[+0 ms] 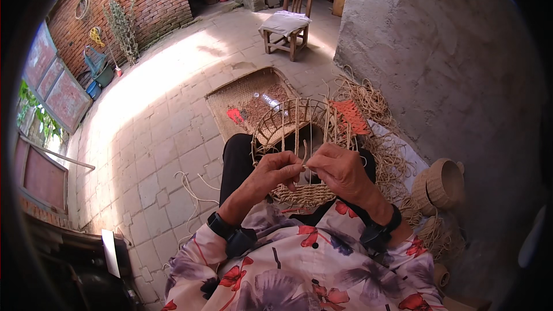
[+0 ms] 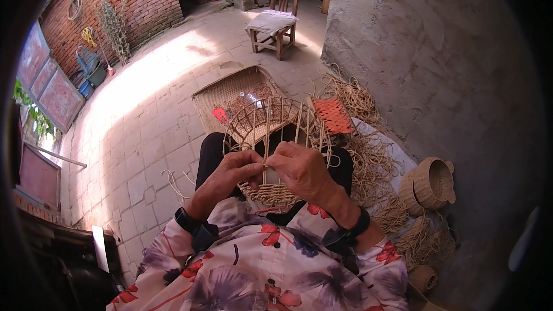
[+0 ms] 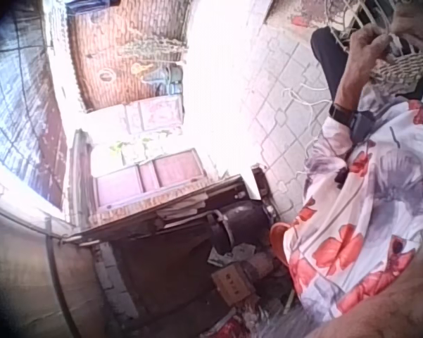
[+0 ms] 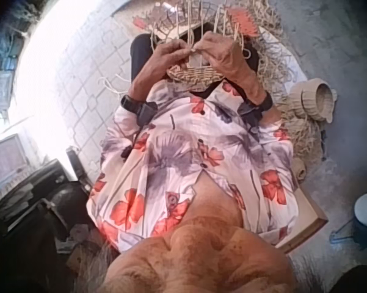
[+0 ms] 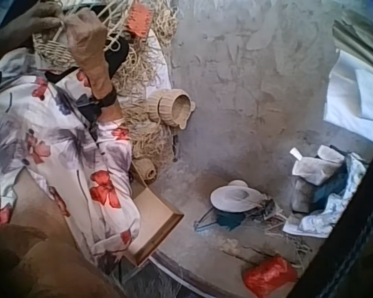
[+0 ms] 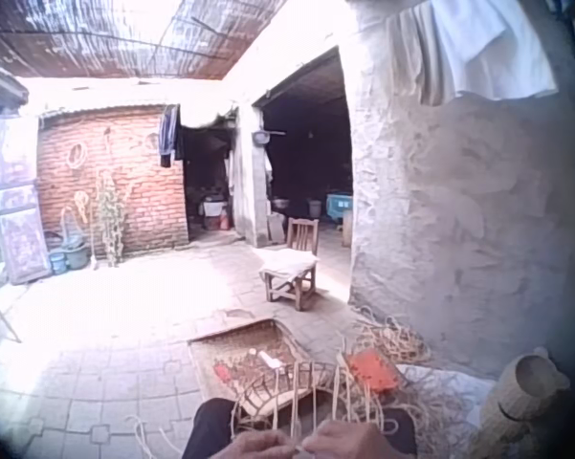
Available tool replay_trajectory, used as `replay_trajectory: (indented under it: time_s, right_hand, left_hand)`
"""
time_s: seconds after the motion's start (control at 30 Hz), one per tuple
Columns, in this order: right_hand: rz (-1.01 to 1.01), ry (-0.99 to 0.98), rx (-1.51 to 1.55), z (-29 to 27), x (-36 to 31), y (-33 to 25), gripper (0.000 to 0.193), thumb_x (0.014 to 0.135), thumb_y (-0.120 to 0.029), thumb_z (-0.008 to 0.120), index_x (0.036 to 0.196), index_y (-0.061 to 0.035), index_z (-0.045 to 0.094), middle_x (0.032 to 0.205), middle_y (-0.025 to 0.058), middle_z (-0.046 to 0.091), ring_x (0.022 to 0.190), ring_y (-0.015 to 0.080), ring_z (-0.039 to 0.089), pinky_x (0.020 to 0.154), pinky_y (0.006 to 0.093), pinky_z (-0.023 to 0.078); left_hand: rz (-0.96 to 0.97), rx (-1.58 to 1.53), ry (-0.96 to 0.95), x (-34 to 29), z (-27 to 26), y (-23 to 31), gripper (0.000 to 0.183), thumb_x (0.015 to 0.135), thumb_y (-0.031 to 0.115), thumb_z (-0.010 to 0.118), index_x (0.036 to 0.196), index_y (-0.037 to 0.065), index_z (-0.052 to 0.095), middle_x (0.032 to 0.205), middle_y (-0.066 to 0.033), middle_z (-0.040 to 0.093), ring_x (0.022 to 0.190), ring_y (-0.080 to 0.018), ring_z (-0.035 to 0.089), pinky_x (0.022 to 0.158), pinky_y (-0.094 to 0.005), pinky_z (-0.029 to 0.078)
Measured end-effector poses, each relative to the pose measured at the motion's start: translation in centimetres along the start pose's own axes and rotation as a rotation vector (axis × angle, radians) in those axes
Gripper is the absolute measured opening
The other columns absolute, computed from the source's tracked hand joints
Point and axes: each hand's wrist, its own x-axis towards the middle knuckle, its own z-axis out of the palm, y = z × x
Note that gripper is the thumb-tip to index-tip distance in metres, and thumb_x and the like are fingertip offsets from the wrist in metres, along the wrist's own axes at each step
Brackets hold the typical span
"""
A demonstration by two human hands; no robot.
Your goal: Weaving a basket using thin straw or wooden strips.
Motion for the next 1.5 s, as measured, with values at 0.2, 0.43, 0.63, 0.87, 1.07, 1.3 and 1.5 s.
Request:
replay_trajectory:
  time_s: [0.2, 0.43, 0.63, 0.87, 1.07, 1.3, 1.5]
  right_hand:
    - [-0.228, -0.057, -0.302, -0.2, 0.2, -0.7, 0.014, 0.075, 0.0, 0.064, 0.088, -0.0046, 0.058, 0.092, 0.0126, 0.061, 0.073, 0.03, 0.059, 0.063, 0.0384, 0.05]
    - [0.218, -0.117, 0.154, -0.8, 0.0, -0.4, 0.007, 0.086, -0.002, 0.059, 0.091, -0.0015, 0.055, 0.082, 0.0185, 0.064, 0.074, 0.0375, 0.063, 0.063, 0.0415, 0.049]
    - [0.339, -0.187, 0.293, -1.0, 0.2, 0.1, 0.01, 0.088, -0.007, 0.064, 0.094, 0.0001, 0.06, 0.075, 0.0135, 0.063, 0.067, 0.0231, 0.063, 0.061, 0.0332, 0.048]
    - [0.509, -0.393, 0.712, -1.5, 0.1, 3.3, 0.019, 0.096, -0.018, 0.06, 0.094, -0.0015, 0.069, 0.078, -0.0039, 0.062, 0.073, 0.0057, 0.055, 0.067, 0.0234, 0.046]
    - [0.531, -0.39, 0.83, -1.2, -0.6, 3.4, 0.017, 0.096, -0.016, 0.061, 0.094, -0.0006, 0.067, 0.083, -0.0035, 0.061, 0.079, 0.0037, 0.054, 0.07, 0.0205, 0.043]
    - [0.561, -0.207, 0.842, -0.3, -0.8, 2.3, 0.009, 0.09, -0.009, 0.065, 0.092, -0.0004, 0.066, 0.083, -0.0007, 0.064, 0.075, 0.0057, 0.057, 0.067, 0.0246, 0.047]
    - [0.267, -0.097, 0.363, 0.1, -0.6, 1.3, 0.014, 0.094, -0.015, 0.064, 0.092, -0.0008, 0.062, 0.078, 0.0026, 0.06, 0.071, 0.0064, 0.055, 0.061, 0.026, 0.044]
  left_hand:
    - [-0.089, 0.093, -0.11, 0.9, -0.6, 1.2, 0.019, 0.096, 0.02, 0.062, 0.095, 0.001, 0.064, 0.078, -0.0001, 0.061, 0.065, -0.0071, 0.061, 0.06, -0.0209, 0.05]
    - [0.009, 0.249, -0.031, 0.7, 0.6, 2.0, 0.013, 0.091, 0.009, 0.067, 0.097, -0.002, 0.066, 0.081, -0.003, 0.065, 0.068, -0.0082, 0.065, 0.06, -0.0214, 0.052]
    - [0.035, 0.397, 0.105, -0.4, 2.1, 2.0, 0.014, 0.091, 0.009, 0.066, 0.097, -0.004, 0.064, 0.081, -0.0036, 0.065, 0.071, -0.0096, 0.066, 0.063, -0.0227, 0.053]
    - [0.069, 0.186, -0.044, -0.5, 0.9, 0.7, 0.018, 0.091, 0.012, 0.067, 0.097, -0.004, 0.062, 0.079, -0.0049, 0.066, 0.077, -0.0087, 0.066, 0.065, -0.0234, 0.051]
    - [0.086, 0.265, -0.025, -0.6, 0.9, 0.8, 0.021, 0.092, 0.017, 0.067, 0.096, -0.003, 0.062, 0.079, -0.0043, 0.065, 0.074, -0.0103, 0.067, 0.062, -0.0241, 0.051]
    - [0.165, 0.316, 0.028, -0.4, 1.0, 0.7, 0.024, 0.095, 0.02, 0.064, 0.097, -0.003, 0.063, 0.08, -0.0045, 0.066, 0.071, -0.0098, 0.067, 0.061, -0.0238, 0.051]
    - [0.107, -0.005, 0.032, 0.0, 1.0, 0.2, 0.023, 0.094, 0.02, 0.067, 0.096, -0.002, 0.063, 0.081, -0.0029, 0.064, 0.071, -0.0092, 0.064, 0.063, -0.0227, 0.052]
